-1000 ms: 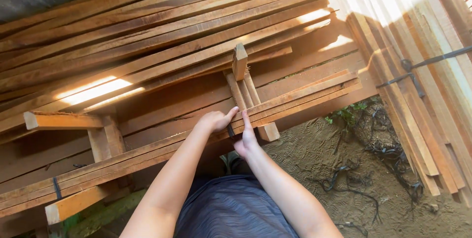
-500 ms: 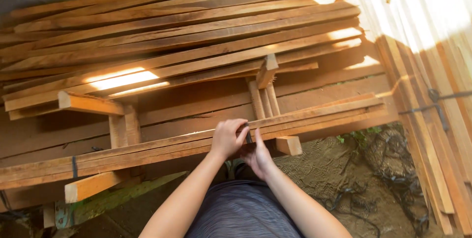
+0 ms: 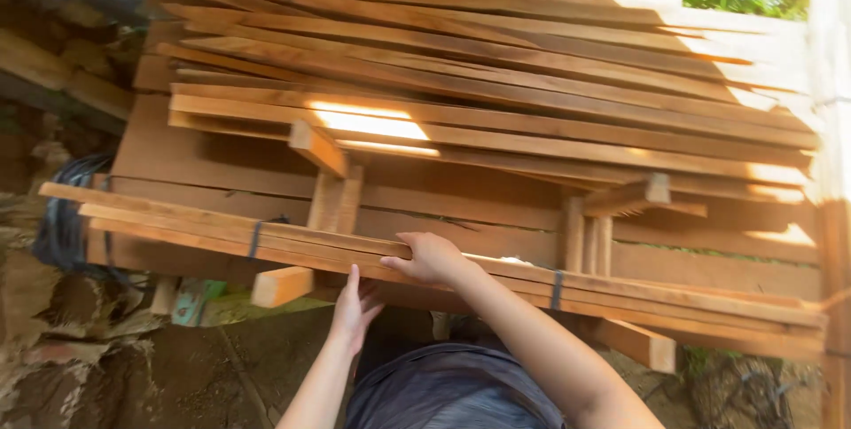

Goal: Untying bundles of wooden planks and rearranging them in a storage area.

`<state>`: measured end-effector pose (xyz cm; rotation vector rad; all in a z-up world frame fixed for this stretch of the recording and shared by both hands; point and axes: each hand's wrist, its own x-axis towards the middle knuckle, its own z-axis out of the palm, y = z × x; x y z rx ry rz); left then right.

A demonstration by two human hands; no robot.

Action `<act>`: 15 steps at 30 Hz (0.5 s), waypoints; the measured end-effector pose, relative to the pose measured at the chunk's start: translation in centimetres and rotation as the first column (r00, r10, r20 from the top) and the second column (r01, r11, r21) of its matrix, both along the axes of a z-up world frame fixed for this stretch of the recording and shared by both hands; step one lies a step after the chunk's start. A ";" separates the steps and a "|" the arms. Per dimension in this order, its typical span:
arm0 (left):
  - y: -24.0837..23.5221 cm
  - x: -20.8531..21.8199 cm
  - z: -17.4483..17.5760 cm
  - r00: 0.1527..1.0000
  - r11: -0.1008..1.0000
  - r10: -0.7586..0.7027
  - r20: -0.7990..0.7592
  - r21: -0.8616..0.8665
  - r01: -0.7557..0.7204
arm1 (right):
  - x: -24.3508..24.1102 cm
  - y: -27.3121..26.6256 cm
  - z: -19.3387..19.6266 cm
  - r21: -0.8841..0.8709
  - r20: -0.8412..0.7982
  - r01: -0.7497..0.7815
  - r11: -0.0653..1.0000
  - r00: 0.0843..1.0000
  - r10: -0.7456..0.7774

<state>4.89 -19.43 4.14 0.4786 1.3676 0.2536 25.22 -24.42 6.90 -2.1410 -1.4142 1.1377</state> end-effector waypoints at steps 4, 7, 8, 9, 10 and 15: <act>4.6 2.5 8.8 0.961 0.987 0.144 0.236 -0.109 -0.121 | -2.2 6.0 1.5 -0.221 -0.095 -0.155 0.963 0.986 0.137; 7.2 2.5 9.8 0.891 0.925 0.330 0.313 -0.297 -0.238 | -3.4 8.4 4.8 -0.252 0.035 -0.202 0.946 0.975 0.218; 7.5 2.3 9.0 0.889 0.922 0.320 0.327 -0.325 -0.212 | -3.4 8.8 5.5 -0.294 0.023 -0.187 0.937 0.979 0.203; 7.5 2.1 8.0 0.887 0.917 0.311 0.341 -0.352 -0.186 | -3.3 9.0 6.1 -0.335 0.013 -0.172 0.926 0.982 0.188; 7.5 1.5 6.6 0.890 0.914 0.311 0.333 -0.362 -0.184 | -3.5 9.3 5.2 -0.345 0.006 -0.170 0.923 0.983 0.184; 7.5 2.6 4.8 0.881 0.882 0.371 0.295 -0.407 -0.235 | -3.0 10.1 0.5 -0.494 -0.063 -0.136 0.859 0.991 0.120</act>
